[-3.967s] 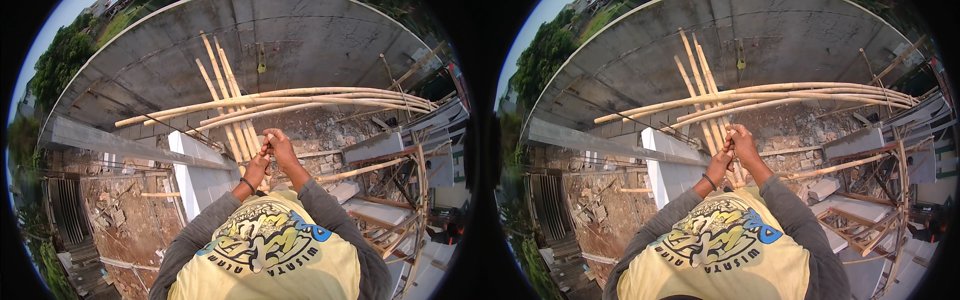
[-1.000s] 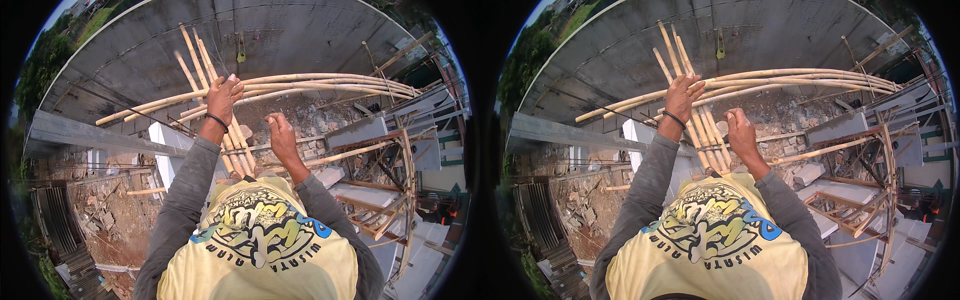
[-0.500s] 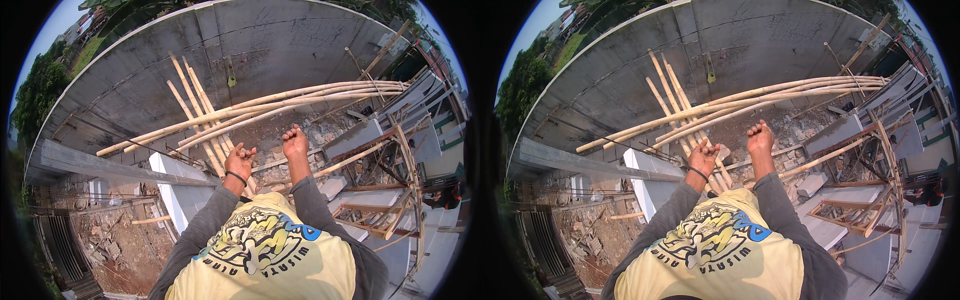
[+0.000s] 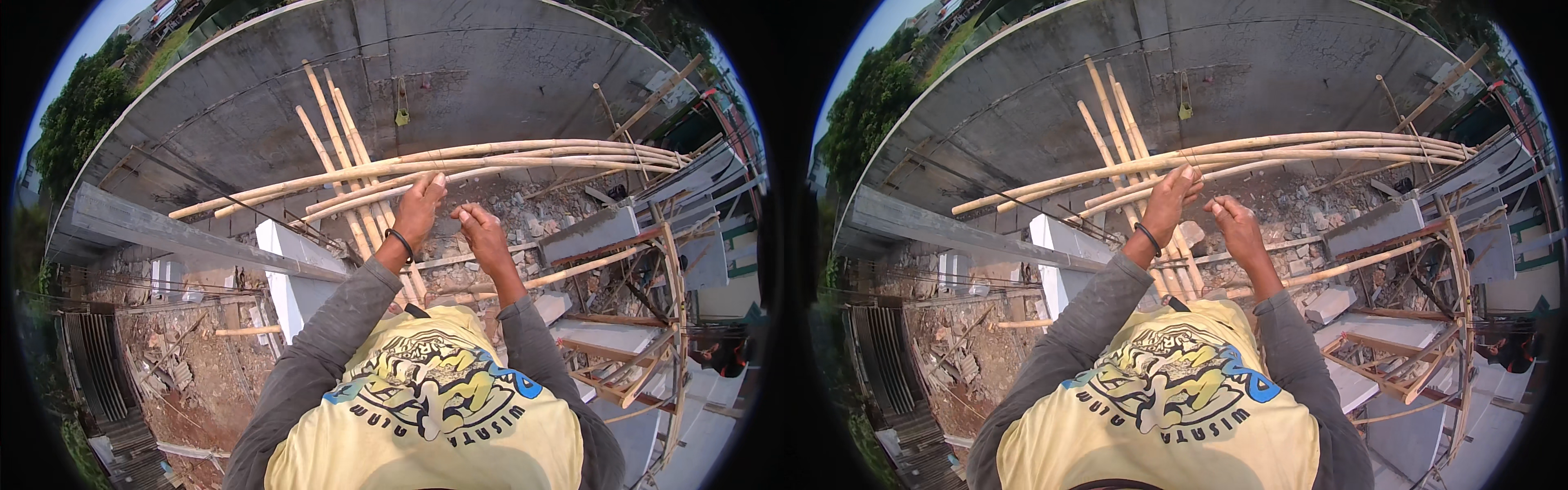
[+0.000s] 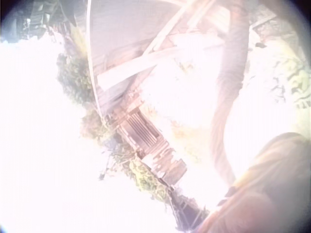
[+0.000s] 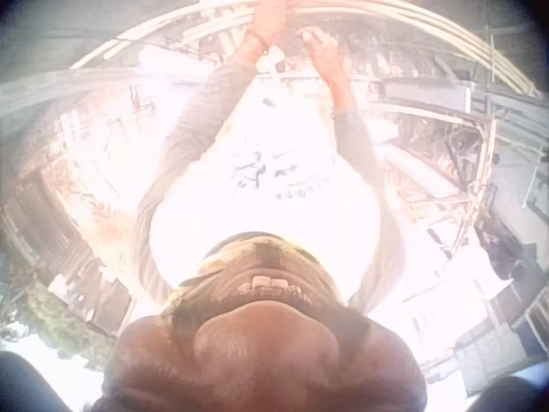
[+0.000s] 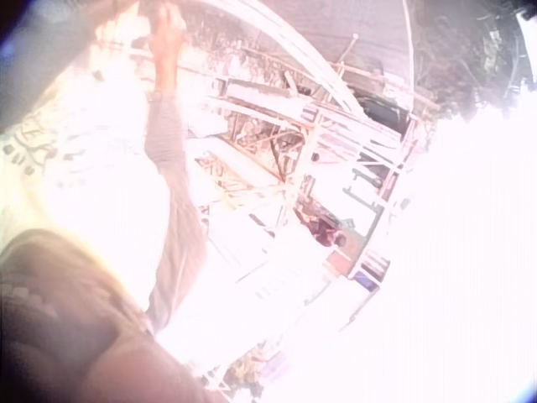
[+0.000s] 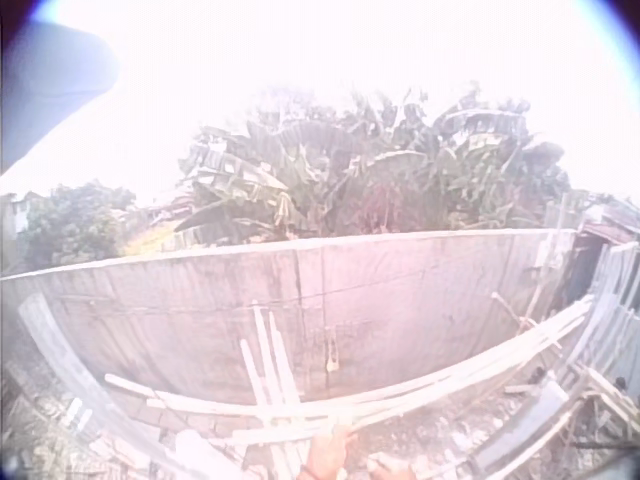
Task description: The person ties pieces of thin wire around a bundle of rebar and bamboo scaffolding using a pair of pliers and their hands.
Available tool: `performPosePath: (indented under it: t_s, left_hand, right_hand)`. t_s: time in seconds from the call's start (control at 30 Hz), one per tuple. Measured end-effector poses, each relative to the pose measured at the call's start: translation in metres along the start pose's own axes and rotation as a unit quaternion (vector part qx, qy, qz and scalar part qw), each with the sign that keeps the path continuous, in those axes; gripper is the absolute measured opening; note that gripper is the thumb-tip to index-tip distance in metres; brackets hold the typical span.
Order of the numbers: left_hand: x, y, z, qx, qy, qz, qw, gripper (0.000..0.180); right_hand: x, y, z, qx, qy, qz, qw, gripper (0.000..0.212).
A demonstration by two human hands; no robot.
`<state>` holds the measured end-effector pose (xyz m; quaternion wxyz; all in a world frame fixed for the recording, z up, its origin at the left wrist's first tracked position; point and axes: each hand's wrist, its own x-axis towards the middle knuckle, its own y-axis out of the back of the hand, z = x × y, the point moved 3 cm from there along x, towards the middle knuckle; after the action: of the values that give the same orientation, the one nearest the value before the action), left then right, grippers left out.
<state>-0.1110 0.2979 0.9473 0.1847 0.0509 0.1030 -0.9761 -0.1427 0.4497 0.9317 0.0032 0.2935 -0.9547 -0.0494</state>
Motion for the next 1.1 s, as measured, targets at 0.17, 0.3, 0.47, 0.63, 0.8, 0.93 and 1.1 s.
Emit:
performPosePath:
  t_s: [0.17, 0.3, 0.47, 0.63, 0.8, 0.93, 1.1]
  left_hand:
    - [0.033, 0.021, 0.046, -0.158, -0.140, 0.189, 0.959, 0.043]
    - [0.027, 0.026, 0.072, -0.277, -0.292, 0.247, 0.881, 0.025]
    - [0.018, 0.026, 0.079, -0.259, -0.236, 0.236, 0.906, 0.021]
    - [0.004, 0.014, 0.077, -0.231, -0.240, 0.188, 0.924, 0.025]
    - [-0.008, -0.013, 0.064, -0.173, -0.246, 0.157, 0.941, 0.022]
    - [-0.009, -0.016, 0.056, -0.173, -0.257, 0.163, 0.937, 0.021]
    - [-0.012, -0.011, 0.058, -0.048, -0.308, 0.248, 0.917, 0.021]
  right_hand:
    - [-0.016, -0.033, -0.005, -0.149, -0.038, -0.087, 0.984, 0.032]
    - [-0.026, -0.043, -0.003, -0.036, 0.000, -0.080, 0.996, 0.027]
    - [-0.026, -0.044, 0.002, -0.046, -0.090, -0.124, 0.987, 0.029]
    - [0.018, -0.022, -0.069, -0.020, 0.074, 0.046, 0.996, 0.033]
    - [0.061, -0.028, -0.147, -0.006, 0.222, 0.014, 0.975, 0.023]
    - [0.065, -0.042, -0.159, -0.053, 0.169, 0.040, 0.983, 0.015]
    - [0.061, -0.052, -0.159, -0.082, 0.265, 0.101, 0.955, 0.009]
